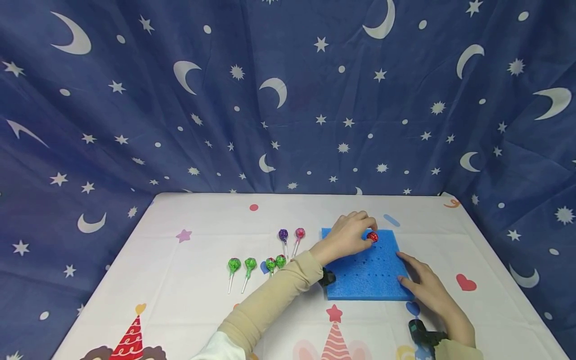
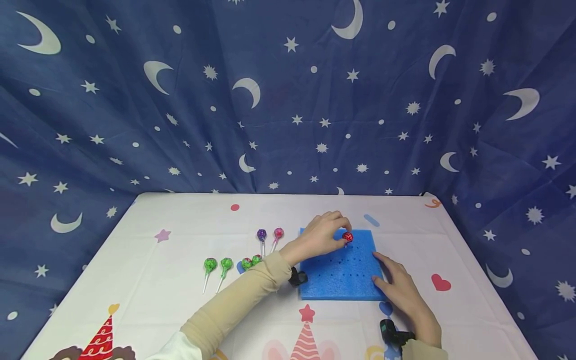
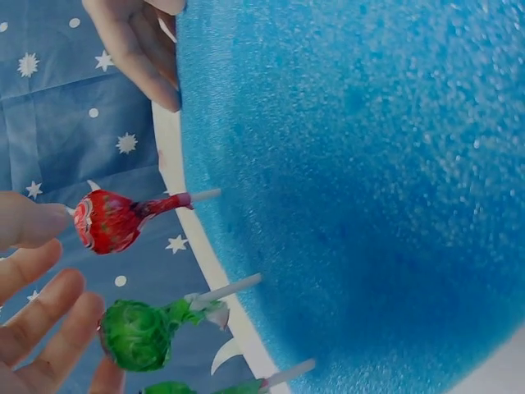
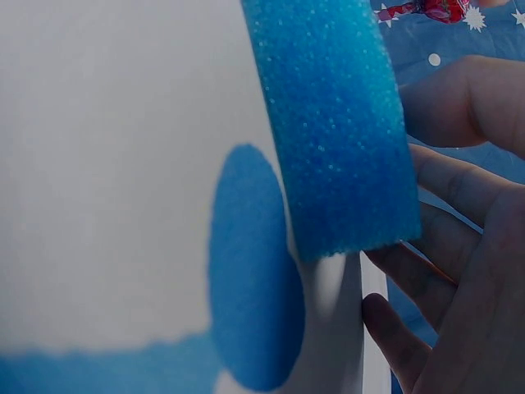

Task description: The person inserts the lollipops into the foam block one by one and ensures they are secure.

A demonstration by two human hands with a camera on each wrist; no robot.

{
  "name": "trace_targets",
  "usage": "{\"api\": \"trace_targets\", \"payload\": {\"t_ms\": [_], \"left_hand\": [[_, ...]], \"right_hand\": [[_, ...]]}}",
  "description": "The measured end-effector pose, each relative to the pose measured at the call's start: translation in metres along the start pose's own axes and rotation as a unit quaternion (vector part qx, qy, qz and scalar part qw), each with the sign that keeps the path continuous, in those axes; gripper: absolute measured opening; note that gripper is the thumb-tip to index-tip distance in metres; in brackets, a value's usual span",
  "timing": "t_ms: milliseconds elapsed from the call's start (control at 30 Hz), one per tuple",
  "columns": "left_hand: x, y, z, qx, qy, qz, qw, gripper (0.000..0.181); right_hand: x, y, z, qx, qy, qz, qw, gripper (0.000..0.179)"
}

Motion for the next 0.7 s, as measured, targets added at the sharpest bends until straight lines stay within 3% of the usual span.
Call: {"api": "trace_targets", "payload": {"t_ms": [700], "left_hand": [[0.026,0.036,0.030,-0.049,0.054,0.047,0.9962,0.026]], "right_hand": [[0.000,0.001,-0.001,0.003,-0.001,-0.005,1.0000,0.066]]}}
Point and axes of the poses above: each hand's wrist, its own y-axis away from the middle knuckle, its own z-axis out of the back of the hand, x = y × z, the point moved 7 cm from there along -y, towards the middle knuckle, and after that the axes turned 4 degrees about -x, right-handed, at the moved point
